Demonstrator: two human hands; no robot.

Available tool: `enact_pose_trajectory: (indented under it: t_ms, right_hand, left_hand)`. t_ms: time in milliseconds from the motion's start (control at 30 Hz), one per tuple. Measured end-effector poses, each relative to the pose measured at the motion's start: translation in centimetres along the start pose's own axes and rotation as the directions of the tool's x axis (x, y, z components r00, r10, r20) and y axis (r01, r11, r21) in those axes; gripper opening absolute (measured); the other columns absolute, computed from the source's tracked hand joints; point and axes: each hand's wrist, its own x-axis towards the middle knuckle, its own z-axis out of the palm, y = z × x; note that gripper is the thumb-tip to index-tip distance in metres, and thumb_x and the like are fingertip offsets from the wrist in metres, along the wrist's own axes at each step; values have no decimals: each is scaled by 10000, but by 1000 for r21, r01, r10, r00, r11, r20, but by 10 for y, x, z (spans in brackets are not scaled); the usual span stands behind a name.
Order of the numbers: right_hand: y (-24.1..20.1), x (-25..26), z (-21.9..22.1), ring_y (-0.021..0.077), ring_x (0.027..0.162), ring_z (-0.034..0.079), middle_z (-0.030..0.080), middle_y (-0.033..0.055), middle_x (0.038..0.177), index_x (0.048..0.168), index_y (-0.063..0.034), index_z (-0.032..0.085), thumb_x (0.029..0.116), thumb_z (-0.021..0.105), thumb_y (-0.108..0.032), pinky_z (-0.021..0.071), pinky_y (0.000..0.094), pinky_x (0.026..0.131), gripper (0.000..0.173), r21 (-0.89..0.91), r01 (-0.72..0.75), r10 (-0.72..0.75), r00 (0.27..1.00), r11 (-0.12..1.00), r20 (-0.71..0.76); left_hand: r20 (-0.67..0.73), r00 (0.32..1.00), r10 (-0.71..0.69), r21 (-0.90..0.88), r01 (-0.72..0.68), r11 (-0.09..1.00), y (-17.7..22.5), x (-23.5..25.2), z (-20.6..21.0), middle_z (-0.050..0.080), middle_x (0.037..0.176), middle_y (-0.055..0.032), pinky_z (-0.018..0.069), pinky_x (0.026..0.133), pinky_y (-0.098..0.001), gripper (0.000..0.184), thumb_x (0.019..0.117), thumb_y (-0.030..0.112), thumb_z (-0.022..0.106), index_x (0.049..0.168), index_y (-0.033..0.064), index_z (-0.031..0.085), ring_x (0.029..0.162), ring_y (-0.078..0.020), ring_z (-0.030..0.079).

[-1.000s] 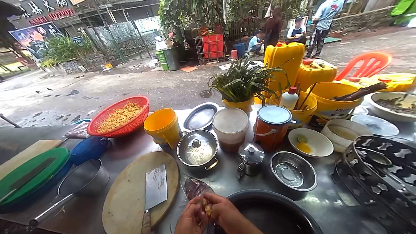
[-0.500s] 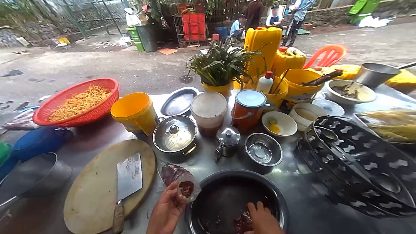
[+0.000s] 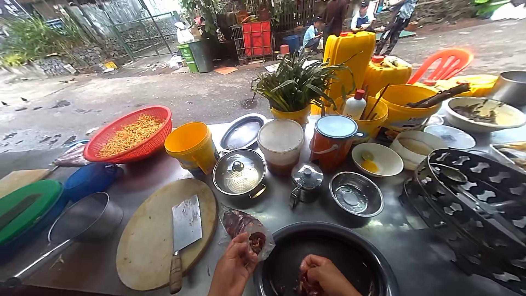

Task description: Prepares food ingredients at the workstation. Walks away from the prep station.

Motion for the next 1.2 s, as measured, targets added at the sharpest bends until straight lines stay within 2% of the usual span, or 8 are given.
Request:
enact_pose_trajectory:
  t_ms: [200, 333, 533, 867, 967, 1033, 1100, 1200]
  right_hand:
    - [-85, -1, 88, 203, 955, 691, 706, 113, 1114, 1239, -37, 651, 882, 704, -105, 592, 392, 825, 367, 12, 247, -245, 952, 969, 185]
    - [-91, 6, 80, 206, 944, 728, 735, 113, 1090, 1179, -26, 686, 933, 647, -141, 615, 403, 834, 274, -206, 393, -396, 918, 896, 28]
    - [-4, 13, 23, 430, 1201, 602, 566, 242, 1386, 1462, -214, 580, 876, 727, -442, 522, 625, 944, 645, -916, 103, -107, 992, 389, 66]
    - [56, 34, 48, 449, 1139, 603, 631, 221, 1189, 1056, -79, 729, 946, 577, -68, 588, 561, 751, 188, -842, 539, -187, 827, -5, 531]
    - [61, 29, 38, 403, 1075, 639, 667, 200, 1099, 966, -51, 748, 889, 620, -76, 573, 561, 811, 150, -893, 412, -300, 888, 183, 349]
    - [50, 28, 28, 275, 938, 681, 700, 134, 982, 942, -27, 752, 861, 648, -80, 568, 480, 802, 143, -788, 187, -227, 972, 586, 62]
    - [35, 26, 17, 195, 660, 640, 679, 107, 793, 932, -10, 666, 874, 664, -3, 541, 364, 601, 58, -298, -50, 16, 993, 953, -116]
    - [-2, 12, 18, 159, 590, 577, 628, 84, 751, 922, -56, 616, 849, 604, 42, 497, 309, 523, 123, 206, -120, 126, 992, 971, -12]
  left_hand:
    - [14, 1000, -4, 37, 3, 999, -3, -1, -5, 633, 782, -89, 606, 707, -406, 259, 1003, 40, 461, 1237, 69, 568, 681, -212, 659]
    - [-5, 1000, 24, 12, -24, 1000, 4, -2, -8, 616, 744, -81, 604, 674, -388, 267, 1008, 35, 445, 1245, 61, 564, 648, -203, 652]
    - [-16, 1000, 10, -64, -11, 998, 2, 1, -13, 621, 740, -87, 611, 663, -389, 241, 1007, 43, 451, 1214, 69, 572, 636, -204, 657]
    - [-20, 1000, -16, -55, 15, 998, 3, 7, -5, 616, 747, -94, 611, 664, -391, 246, 998, 39, 460, 1217, 71, 570, 640, -210, 656]
    - [-30, 999, -18, -63, 16, 998, 3, 6, -9, 623, 758, -98, 612, 670, -391, 243, 1004, 51, 466, 1220, 69, 577, 648, -212, 660]
    - [-31, 999, -13, -60, 11, 998, 5, 7, -11, 624, 773, -99, 608, 696, -399, 238, 1006, 57, 471, 1219, 68, 576, 670, -216, 660]
    - [-38, 999, -13, -63, 10, 998, 4, 6, -12, 625, 776, -100, 608, 701, -404, 240, 1002, 51, 476, 1220, 64, 575, 675, -218, 661]
    - [-34, 999, -15, -64, 13, 998, 5, 6, -10, 621, 768, -100, 609, 698, -407, 240, 1004, 41, 473, 1221, 60, 575, 670, -220, 659]
